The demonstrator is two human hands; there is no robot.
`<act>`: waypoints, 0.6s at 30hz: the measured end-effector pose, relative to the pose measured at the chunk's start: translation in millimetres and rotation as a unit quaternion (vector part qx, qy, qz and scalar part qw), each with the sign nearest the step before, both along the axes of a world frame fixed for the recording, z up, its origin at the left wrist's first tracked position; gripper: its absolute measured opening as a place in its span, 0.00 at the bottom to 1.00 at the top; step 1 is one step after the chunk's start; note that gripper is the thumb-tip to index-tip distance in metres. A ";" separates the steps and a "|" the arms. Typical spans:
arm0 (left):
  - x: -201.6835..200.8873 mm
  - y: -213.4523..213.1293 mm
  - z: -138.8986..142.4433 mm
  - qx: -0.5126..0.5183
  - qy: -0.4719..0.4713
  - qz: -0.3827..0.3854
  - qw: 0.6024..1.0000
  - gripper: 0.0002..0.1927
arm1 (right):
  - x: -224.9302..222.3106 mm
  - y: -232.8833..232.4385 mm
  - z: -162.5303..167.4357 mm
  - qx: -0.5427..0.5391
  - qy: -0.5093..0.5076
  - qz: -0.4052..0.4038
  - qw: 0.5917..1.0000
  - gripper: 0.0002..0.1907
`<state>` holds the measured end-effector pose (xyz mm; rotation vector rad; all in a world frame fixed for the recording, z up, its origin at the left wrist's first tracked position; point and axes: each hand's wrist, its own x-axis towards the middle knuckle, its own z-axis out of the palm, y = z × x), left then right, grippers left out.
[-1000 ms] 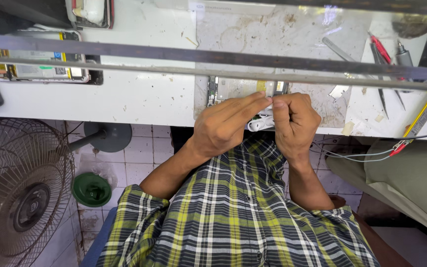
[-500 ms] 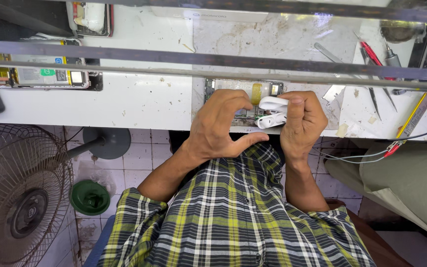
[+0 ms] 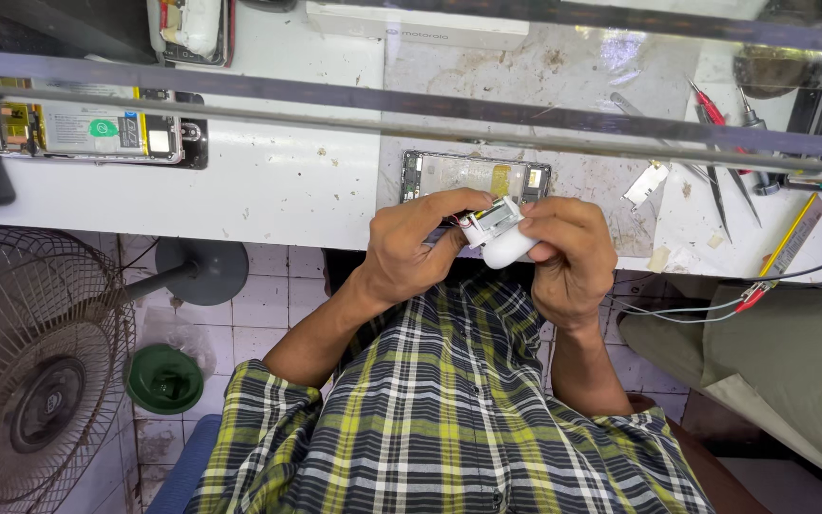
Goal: The person disassembles a smartphone, removes the battery, and uses a red prying tool to open the back cover of a red feature phone. They then remove the SIM card tray and inspect the internal components of both devices.
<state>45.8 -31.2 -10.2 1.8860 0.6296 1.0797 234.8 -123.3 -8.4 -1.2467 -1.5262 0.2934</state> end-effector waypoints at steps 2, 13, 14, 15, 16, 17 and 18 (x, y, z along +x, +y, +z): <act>-2.2 0.5 -0.4 -0.005 0.006 -0.009 1.000 0.20 | -1.8 -1.0 -0.7 -0.018 0.011 -0.002 1.000 0.04; 2.3 -3.1 -3.0 0.114 -0.030 0.061 0.991 0.22 | -14.6 -3.2 11.6 -0.126 0.316 0.062 0.938 0.11; 2.8 -3.5 -2.9 0.126 -0.028 0.067 0.989 0.22 | -16.9 -0.5 10.4 -0.129 0.350 0.074 0.925 0.11; 3.0 -3.8 -2.8 0.118 -0.032 0.065 0.990 0.22 | -19.1 1.5 9.3 -0.133 0.384 0.085 0.910 0.11; 3.2 -3.1 -2.4 0.112 -0.037 0.063 0.991 0.22 | -20.6 3.9 8.3 -0.139 0.425 0.093 0.890 0.13; 3.0 -2.3 -1.7 0.106 -0.041 0.062 0.992 0.22 | -21.0 5.6 7.8 -0.145 0.466 0.102 0.867 0.16; 2.0 -2.6 -0.5 0.089 -0.042 0.049 0.994 0.22 | -21.8 6.3 7.7 -0.152 0.506 0.109 0.842 0.19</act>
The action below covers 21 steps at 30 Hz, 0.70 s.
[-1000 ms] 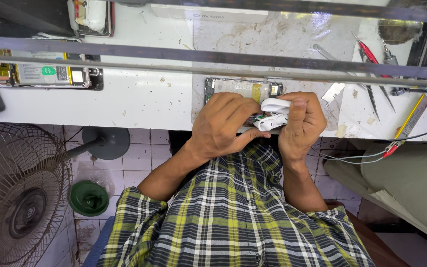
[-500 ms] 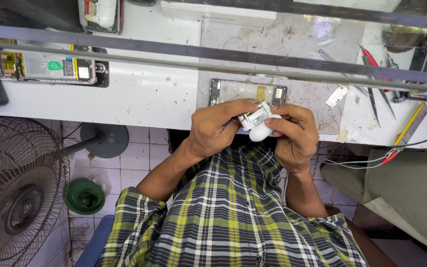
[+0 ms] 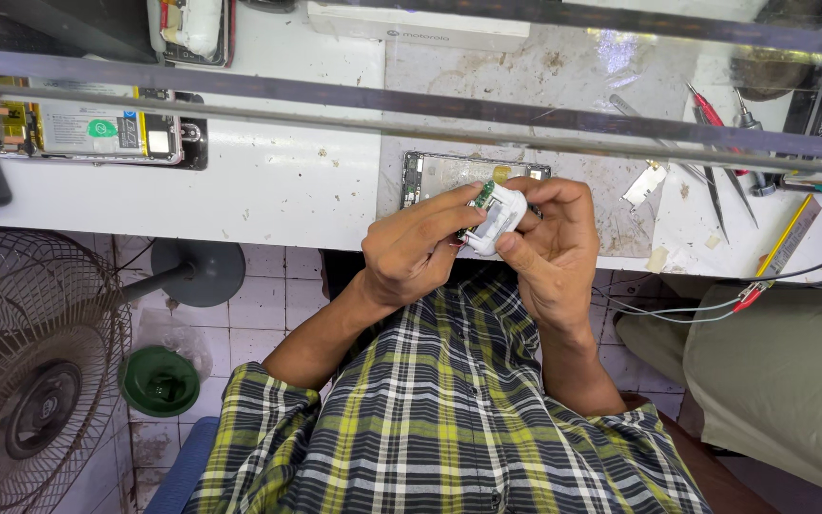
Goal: The person disassembles a smartphone, removes the battery, and uses a red prying tool to open the back cover of a red feature phone. They then remove the SIM card tray and inspect the internal components of both devices.
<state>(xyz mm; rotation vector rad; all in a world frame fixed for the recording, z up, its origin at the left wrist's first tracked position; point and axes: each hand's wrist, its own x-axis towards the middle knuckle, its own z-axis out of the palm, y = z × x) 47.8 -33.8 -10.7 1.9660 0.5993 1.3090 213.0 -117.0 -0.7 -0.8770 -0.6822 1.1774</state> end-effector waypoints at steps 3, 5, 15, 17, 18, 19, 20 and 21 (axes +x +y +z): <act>-4.0 1.2 4.3 -0.098 -0.005 -0.054 0.994 0.20 | 1.3 3.0 -1.6 -0.026 -0.020 0.000 0.999 0.21; -9.3 4.8 6.7 -0.229 -0.008 -0.107 0.967 0.19 | 1.8 3.0 -3.3 -0.033 -0.048 -0.004 0.998 0.20; -24.8 18.6 13.7 -0.286 0.016 -0.155 0.945 0.23 | 0.4 11.5 -13.1 -0.052 -0.120 0.049 0.990 0.20; -19.2 14.0 13.5 -0.312 0.046 -0.092 0.945 0.20 | -1.5 15.2 -13.0 -0.068 -0.144 0.058 0.985 0.21; -16.8 14.5 13.1 -0.319 0.047 -0.099 0.941 0.20 | -0.5 16.9 -12.2 -0.059 -0.142 0.046 0.987 0.23; -17.5 15.2 13.1 -0.328 0.050 -0.099 0.938 0.19 | -0.8 18.2 -11.7 -0.050 -0.137 0.041 0.989 0.24; -19.5 16.5 13.3 -0.337 0.056 -0.093 0.935 0.19 | -0.8 19.2 -10.9 -0.039 -0.128 0.041 0.990 0.25; -20.7 18.0 12.7 -0.345 0.038 -0.103 0.932 0.19 | -1.1 20.2 -10.3 -0.040 -0.131 0.036 0.990 0.25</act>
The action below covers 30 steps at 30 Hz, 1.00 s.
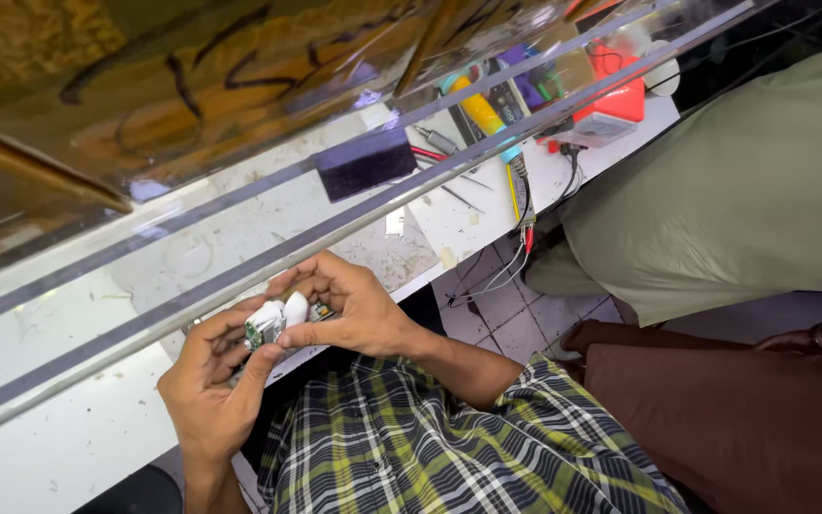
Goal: The person disassembles a smartphone, removes the battery, and uses a red prying tool to open the back cover of a red feature phone. They then remove the SIM card tray and inspect the internal components of both devices.
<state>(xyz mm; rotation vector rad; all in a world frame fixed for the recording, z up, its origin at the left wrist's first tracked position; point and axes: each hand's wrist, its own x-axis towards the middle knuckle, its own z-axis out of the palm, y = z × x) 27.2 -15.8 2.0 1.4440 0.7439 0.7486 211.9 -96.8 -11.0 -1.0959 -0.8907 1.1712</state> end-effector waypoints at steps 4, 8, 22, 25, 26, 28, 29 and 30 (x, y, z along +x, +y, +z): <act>-2.9 1.2 -4.8 -0.045 -0.057 0.002 0.997 0.24 | -4.4 0.8 0.3 0.001 -0.030 -0.010 0.999 0.23; -0.2 -3.2 -10.7 -0.009 -0.053 0.015 0.998 0.24 | -8.9 -3.2 -3.6 0.031 -0.093 -0.027 0.995 0.22; 13.4 -4.4 -3.5 0.027 -0.068 -0.015 0.997 0.21 | 11.0 -12.9 -4.4 0.011 -0.063 -0.052 0.997 0.19; 12.4 -4.8 -6.6 0.036 -0.072 -0.022 0.997 0.22 | 11.3 -14.4 -4.8 0.003 -0.072 -0.057 0.996 0.19; 12.2 -4.8 -7.9 0.040 -0.072 -0.024 0.996 0.22 | 11.1 -15.1 -5.1 -0.001 -0.075 -0.062 0.995 0.18; 11.5 -4.8 -10.3 0.054 -0.066 -0.027 0.996 0.21 | 11.0 -16.2 -5.2 -0.005 -0.080 -0.068 0.994 0.18; 10.7 -4.6 -11.0 0.061 -0.062 -0.028 0.996 0.20 | 11.1 -16.2 -5.0 -0.007 -0.081 -0.070 0.994 0.18; 10.5 -5.2 -11.8 0.059 -0.063 -0.024 0.996 0.20 | 11.7 -16.5 -4.8 -0.007 -0.073 -0.060 0.996 0.18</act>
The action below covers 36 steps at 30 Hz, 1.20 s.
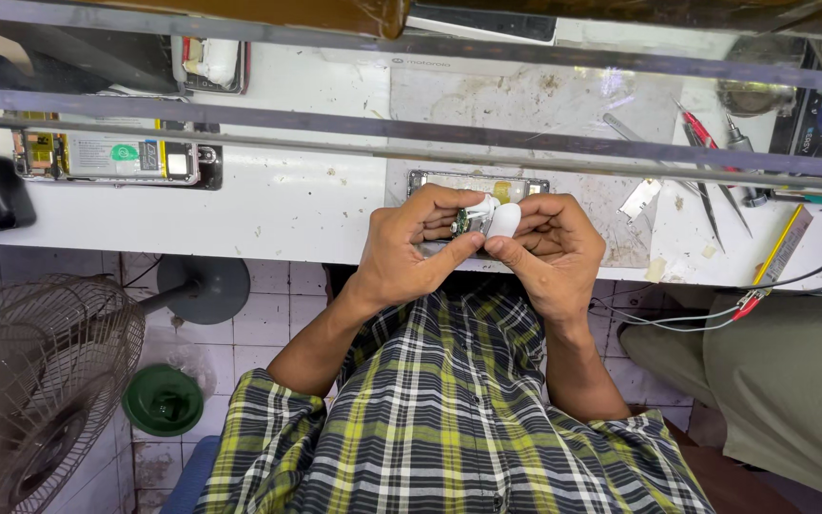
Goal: The person disassembles a smartphone, removes the battery, and uses a red prying tool to open the back cover of a red feature phone. They then remove the SIM card tray and inspect the internal components of both devices.
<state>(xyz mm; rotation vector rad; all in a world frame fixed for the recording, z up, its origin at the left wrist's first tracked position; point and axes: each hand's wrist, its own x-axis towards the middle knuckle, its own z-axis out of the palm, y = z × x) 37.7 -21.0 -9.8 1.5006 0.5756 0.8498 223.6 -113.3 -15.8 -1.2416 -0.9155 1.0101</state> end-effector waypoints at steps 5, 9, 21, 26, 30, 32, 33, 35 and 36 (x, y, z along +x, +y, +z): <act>1.2 -2.7 -1.7 -0.017 -0.001 0.017 1.000 0.18 | 8.1 0.8 2.5 -0.002 0.036 0.052 0.998 0.18; 2.0 -0.7 -1.7 -0.061 -0.022 -0.002 0.998 0.18 | 10.1 1.9 1.9 0.009 0.038 0.046 0.998 0.17; -0.4 9.4 -2.6 -0.086 -0.048 -0.045 0.994 0.17 | 18.4 8.6 5.9 -0.022 0.071 0.101 0.992 0.19; -5.6 12.8 -1.4 -0.160 -0.081 -0.073 0.981 0.19 | 13.5 11.5 3.0 -0.009 0.007 0.080 0.997 0.23; -3.1 10.3 -2.0 -0.149 -0.084 -0.064 0.983 0.26 | 7.7 11.6 1.1 0.011 0.029 0.068 0.997 0.21; -0.3 10.1 -2.7 -0.100 -0.074 -0.060 0.990 0.25 | 5.4 10.2 1.4 0.009 0.015 0.072 0.997 0.19; 0.1 9.2 -2.6 -0.086 -0.055 -0.056 0.993 0.25 | 4.4 9.2 1.7 0.013 -0.001 0.066 0.998 0.18; 0.3 7.3 -1.7 -0.057 -0.019 -0.050 0.997 0.25 | 2.3 7.6 1.7 0.022 -0.033 0.053 0.998 0.16; 0.8 6.3 -1.3 -0.031 -0.004 -0.044 0.999 0.25 | 1.7 7.0 1.5 0.018 -0.042 0.044 0.998 0.15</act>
